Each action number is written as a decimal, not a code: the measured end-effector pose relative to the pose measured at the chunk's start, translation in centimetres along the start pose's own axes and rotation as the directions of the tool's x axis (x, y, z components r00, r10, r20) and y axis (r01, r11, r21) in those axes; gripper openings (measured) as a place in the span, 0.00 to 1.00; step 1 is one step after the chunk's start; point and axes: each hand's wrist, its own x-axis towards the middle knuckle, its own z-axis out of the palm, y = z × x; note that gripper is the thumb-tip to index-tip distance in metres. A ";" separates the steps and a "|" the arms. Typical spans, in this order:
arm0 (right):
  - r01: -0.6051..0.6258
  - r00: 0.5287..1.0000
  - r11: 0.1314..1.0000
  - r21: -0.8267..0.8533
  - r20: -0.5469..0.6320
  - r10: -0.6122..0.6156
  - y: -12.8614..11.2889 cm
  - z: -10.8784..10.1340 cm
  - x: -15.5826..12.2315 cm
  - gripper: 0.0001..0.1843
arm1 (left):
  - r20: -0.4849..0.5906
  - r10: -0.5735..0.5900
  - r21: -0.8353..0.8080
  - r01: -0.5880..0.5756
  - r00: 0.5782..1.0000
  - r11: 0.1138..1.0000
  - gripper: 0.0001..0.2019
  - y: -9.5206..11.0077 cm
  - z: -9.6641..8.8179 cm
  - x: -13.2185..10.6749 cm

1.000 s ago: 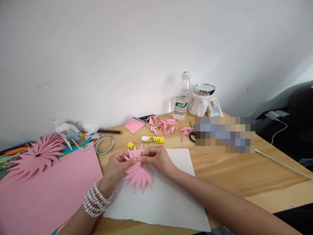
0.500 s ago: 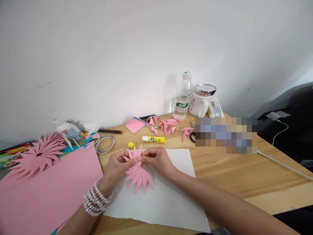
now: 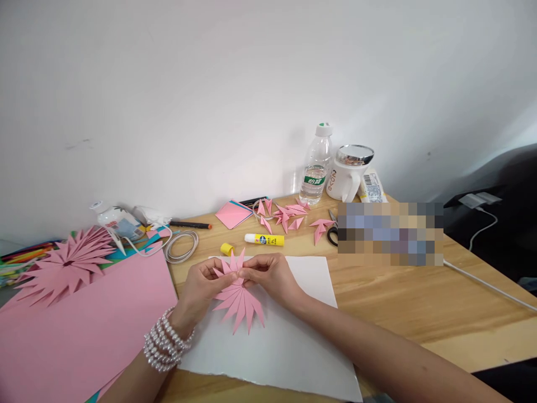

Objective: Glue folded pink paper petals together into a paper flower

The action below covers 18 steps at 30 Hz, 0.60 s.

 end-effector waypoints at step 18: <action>-0.096 0.989 0.992 0.077 0.123 0.086 -0.5 -0.3 0.1 0.18 | 0.032 -0.034 -0.103 0.037 0.999 0.994 0.16 -0.5 0.0 0.0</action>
